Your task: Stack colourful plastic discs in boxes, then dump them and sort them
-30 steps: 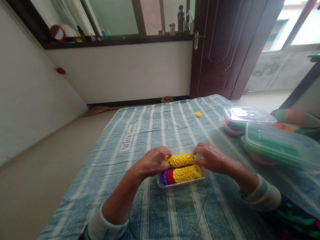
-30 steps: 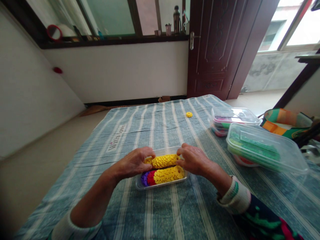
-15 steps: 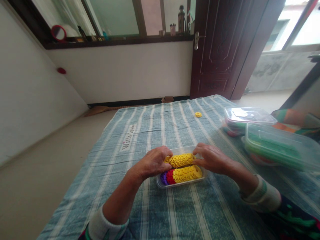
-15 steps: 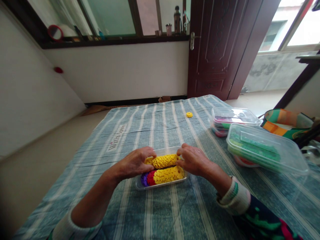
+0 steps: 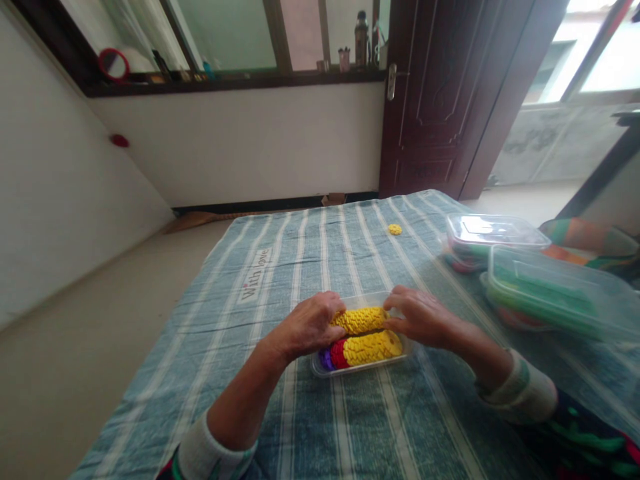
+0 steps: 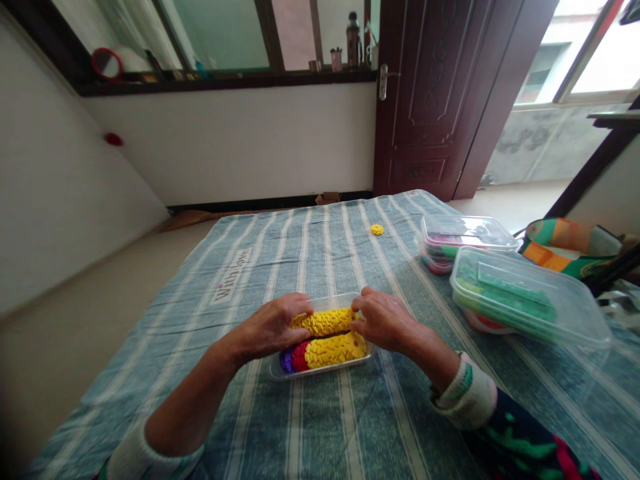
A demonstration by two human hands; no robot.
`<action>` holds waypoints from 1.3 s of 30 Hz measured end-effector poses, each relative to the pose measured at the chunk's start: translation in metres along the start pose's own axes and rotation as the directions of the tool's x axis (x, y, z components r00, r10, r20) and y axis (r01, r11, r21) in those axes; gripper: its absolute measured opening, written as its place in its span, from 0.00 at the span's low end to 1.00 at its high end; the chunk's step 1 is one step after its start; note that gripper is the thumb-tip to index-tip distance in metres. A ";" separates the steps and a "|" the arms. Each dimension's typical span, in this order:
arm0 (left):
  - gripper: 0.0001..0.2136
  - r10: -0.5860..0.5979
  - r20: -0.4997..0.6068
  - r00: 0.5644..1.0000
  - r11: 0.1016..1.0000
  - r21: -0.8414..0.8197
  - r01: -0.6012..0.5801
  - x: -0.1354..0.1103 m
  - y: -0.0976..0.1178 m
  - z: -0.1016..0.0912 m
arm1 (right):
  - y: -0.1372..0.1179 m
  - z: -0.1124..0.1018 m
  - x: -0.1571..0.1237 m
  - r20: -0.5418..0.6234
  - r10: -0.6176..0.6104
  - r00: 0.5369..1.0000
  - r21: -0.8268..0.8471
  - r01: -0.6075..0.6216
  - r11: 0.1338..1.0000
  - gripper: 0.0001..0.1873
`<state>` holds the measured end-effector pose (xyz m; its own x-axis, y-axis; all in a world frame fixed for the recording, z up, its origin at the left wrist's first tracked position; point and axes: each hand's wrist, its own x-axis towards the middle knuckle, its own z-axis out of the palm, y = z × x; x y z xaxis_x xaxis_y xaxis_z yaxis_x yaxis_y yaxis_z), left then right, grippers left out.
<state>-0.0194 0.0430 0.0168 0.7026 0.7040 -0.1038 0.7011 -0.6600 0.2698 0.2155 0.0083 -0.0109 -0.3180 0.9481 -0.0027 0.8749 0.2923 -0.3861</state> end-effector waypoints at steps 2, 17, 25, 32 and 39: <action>0.03 -0.002 0.003 1.000 1.000 -0.003 0.002 0.000 0.000 0.000 | 0.001 0.001 0.000 -0.007 0.000 1.000 0.001 0.000 1.000 0.11; 0.11 0.034 -0.043 0.998 0.999 0.009 -0.034 0.001 0.002 0.004 | -0.001 -0.002 0.000 0.005 -0.004 1.000 -0.007 0.004 1.000 0.12; 0.10 0.042 -0.041 0.998 0.999 0.023 -0.041 0.002 0.001 0.006 | -0.001 -0.001 0.000 0.005 -0.003 1.000 -0.003 0.003 1.000 0.12; 0.09 0.030 -0.063 0.998 0.999 0.046 -0.028 0.004 0.002 0.009 | -0.002 -0.002 0.000 -0.004 -0.007 1.000 -0.010 0.007 1.000 0.10; 0.06 0.048 -0.073 0.996 0.996 0.077 -0.042 0.007 0.004 0.009 | -0.001 0.000 0.000 -0.017 -0.010 1.000 -0.012 0.009 1.000 0.09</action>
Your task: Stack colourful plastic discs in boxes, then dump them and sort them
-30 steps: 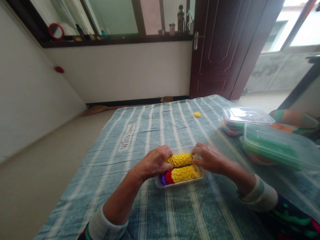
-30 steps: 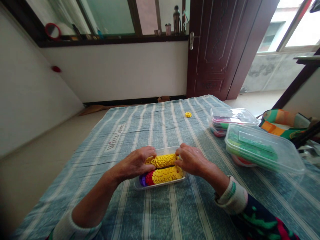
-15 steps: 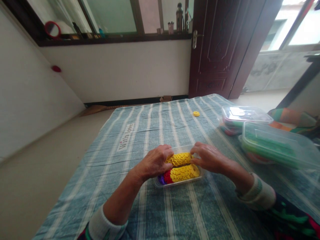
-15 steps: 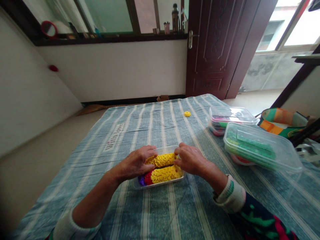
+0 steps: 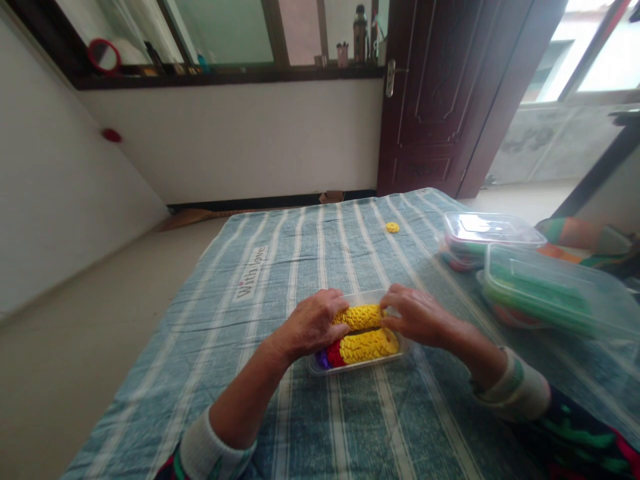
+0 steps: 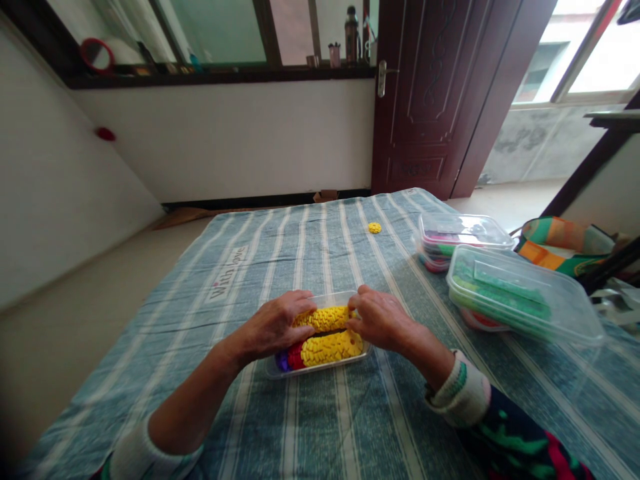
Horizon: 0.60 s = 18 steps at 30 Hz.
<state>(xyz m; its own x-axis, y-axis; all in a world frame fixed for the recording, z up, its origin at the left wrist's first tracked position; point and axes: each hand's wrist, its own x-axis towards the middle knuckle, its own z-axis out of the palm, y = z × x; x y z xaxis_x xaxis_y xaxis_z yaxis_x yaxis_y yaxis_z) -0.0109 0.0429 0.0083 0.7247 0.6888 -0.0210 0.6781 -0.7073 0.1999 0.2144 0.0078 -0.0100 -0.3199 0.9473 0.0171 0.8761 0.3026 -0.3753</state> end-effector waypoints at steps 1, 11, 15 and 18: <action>0.06 -0.001 -0.001 1.000 1.000 0.000 0.001 0.000 0.000 0.000 | 0.000 0.000 0.000 0.000 -0.002 1.000 0.004 0.002 1.000 0.09; 0.07 -0.007 -0.008 1.000 0.998 -0.067 0.007 0.000 -0.002 0.001 | 0.001 -0.001 0.000 0.004 -0.004 1.000 0.004 0.004 1.000 0.10; 0.07 -0.014 0.003 1.000 0.997 -0.082 0.014 0.001 -0.001 -0.001 | -0.001 -0.002 0.000 0.014 0.005 1.000 -0.001 -0.005 1.000 0.10; 0.07 -0.006 0.013 1.000 0.994 -0.108 0.007 0.001 -0.001 -0.002 | -0.002 -0.003 -0.001 0.017 0.005 1.000 0.000 -0.005 1.000 0.10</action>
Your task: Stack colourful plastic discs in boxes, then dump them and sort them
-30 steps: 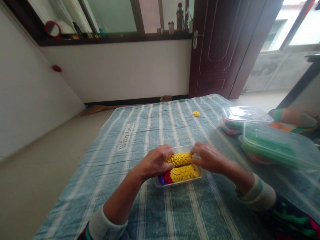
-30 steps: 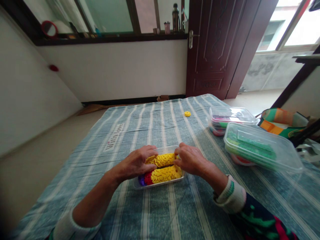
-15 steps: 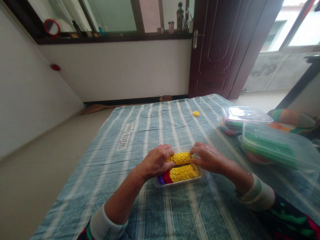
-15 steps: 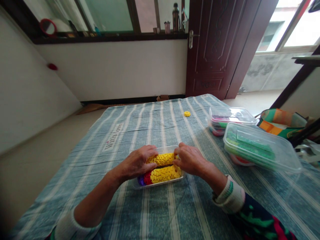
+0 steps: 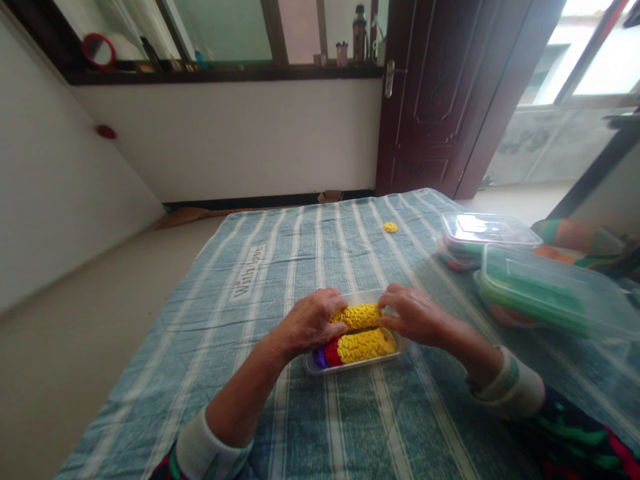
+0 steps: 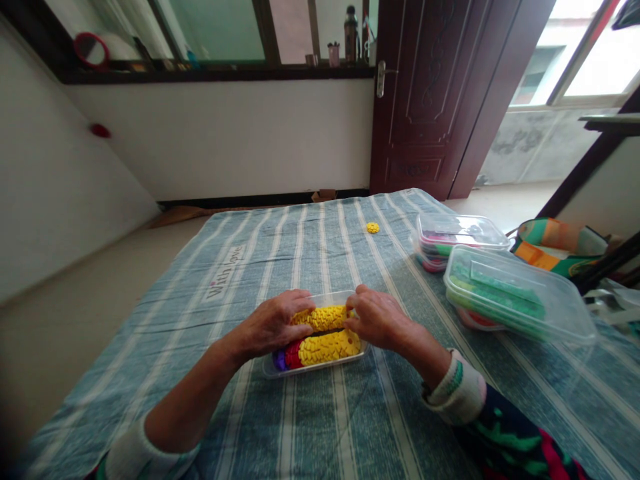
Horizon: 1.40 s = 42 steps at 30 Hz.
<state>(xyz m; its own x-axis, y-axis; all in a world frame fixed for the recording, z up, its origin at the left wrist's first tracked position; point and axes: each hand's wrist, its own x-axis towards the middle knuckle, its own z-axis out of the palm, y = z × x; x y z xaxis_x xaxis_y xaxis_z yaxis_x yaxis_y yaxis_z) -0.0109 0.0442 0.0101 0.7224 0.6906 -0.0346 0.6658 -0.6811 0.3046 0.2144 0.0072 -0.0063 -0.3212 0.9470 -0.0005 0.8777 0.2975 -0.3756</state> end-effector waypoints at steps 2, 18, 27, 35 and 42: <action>0.09 0.014 -0.009 1.000 0.999 -0.043 -0.015 -0.001 -0.002 -0.001 | 0.000 0.000 0.000 -0.001 -0.001 1.000 0.000 0.001 1.000 0.10; 0.29 -0.137 0.148 0.979 0.575 -0.793 0.200 -0.017 -0.044 -0.012 | 0.009 0.005 0.003 -0.095 -0.024 0.995 0.152 0.039 0.988 0.08; 0.35 -0.022 0.267 0.963 0.602 -0.766 0.226 -0.021 -0.042 -0.019 | 0.010 0.013 0.006 -0.157 -0.044 0.987 0.222 0.078 0.972 0.06; 0.32 -0.095 0.238 0.967 0.700 -0.675 0.235 -0.018 -0.038 -0.011 | 0.010 0.013 0.006 -0.144 -0.050 0.988 0.202 0.079 0.976 0.06; 0.32 -0.097 0.249 0.964 0.708 -0.663 0.243 -0.017 -0.039 -0.011 | 0.012 0.015 0.006 -0.142 -0.055 0.988 0.203 0.084 0.976 0.06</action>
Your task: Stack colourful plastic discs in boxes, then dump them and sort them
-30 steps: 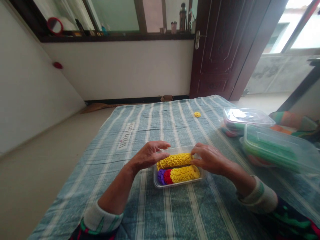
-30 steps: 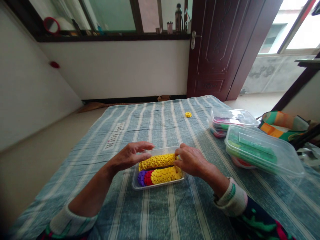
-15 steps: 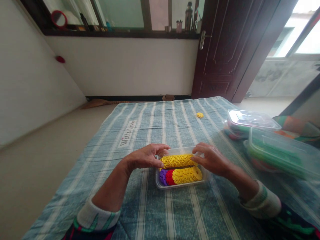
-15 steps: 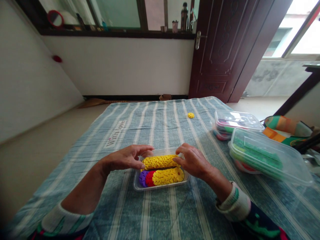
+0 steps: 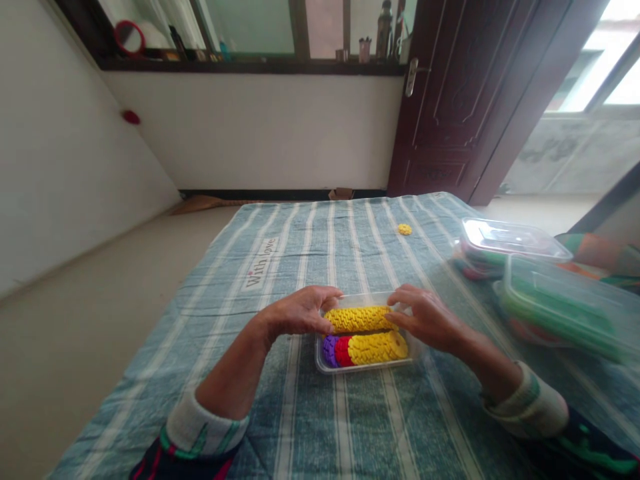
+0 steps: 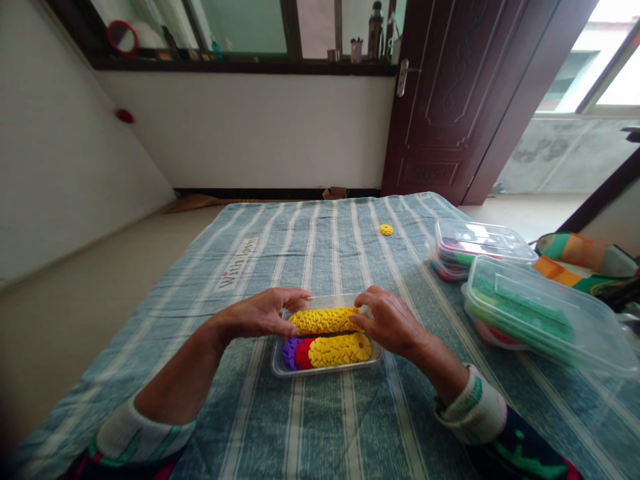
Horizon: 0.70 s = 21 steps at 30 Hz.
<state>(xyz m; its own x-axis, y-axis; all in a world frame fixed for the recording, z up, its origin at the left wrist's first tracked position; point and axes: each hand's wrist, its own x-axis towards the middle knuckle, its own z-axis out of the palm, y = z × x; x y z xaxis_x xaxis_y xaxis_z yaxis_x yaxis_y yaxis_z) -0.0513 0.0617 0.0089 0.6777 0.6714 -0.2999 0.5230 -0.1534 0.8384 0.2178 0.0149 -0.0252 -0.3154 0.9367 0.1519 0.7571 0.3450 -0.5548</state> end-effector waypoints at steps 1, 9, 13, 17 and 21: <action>0.33 -0.005 0.007 1.000 1.000 0.000 0.005 -0.001 0.001 -0.001 | 0.000 0.000 0.000 0.001 0.001 1.000 0.001 -0.001 1.000 0.06; 0.32 -0.024 -0.012 1.000 0.996 0.090 0.025 -0.013 0.012 -0.011 | 0.000 0.001 0.000 -0.007 -0.009 1.000 -0.005 0.009 1.000 0.06; 0.35 -0.053 -0.036 0.998 0.972 0.226 0.060 -0.010 0.016 -0.004 | 0.000 0.000 0.000 0.003 -0.007 1.000 -0.002 0.007 1.000 0.06; 0.32 -0.087 -0.087 0.992 0.933 0.342 0.112 -0.008 0.021 0.001 | 0.000 0.000 0.000 0.011 -0.005 1.000 -0.004 0.005 1.000 0.06; 0.27 -0.091 -0.111 0.990 0.914 0.384 0.127 -0.008 0.026 0.001 | -0.002 -0.001 0.000 0.016 0.015 1.000 -0.013 -0.015 1.000 0.06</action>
<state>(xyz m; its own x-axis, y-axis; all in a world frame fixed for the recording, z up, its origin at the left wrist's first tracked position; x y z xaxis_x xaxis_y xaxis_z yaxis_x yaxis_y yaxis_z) -0.0424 0.0517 0.0325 0.5658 0.7589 -0.3225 0.7630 -0.3335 0.5537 0.2167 0.0145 -0.0234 -0.3128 0.9408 0.1305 0.7692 0.3315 -0.5463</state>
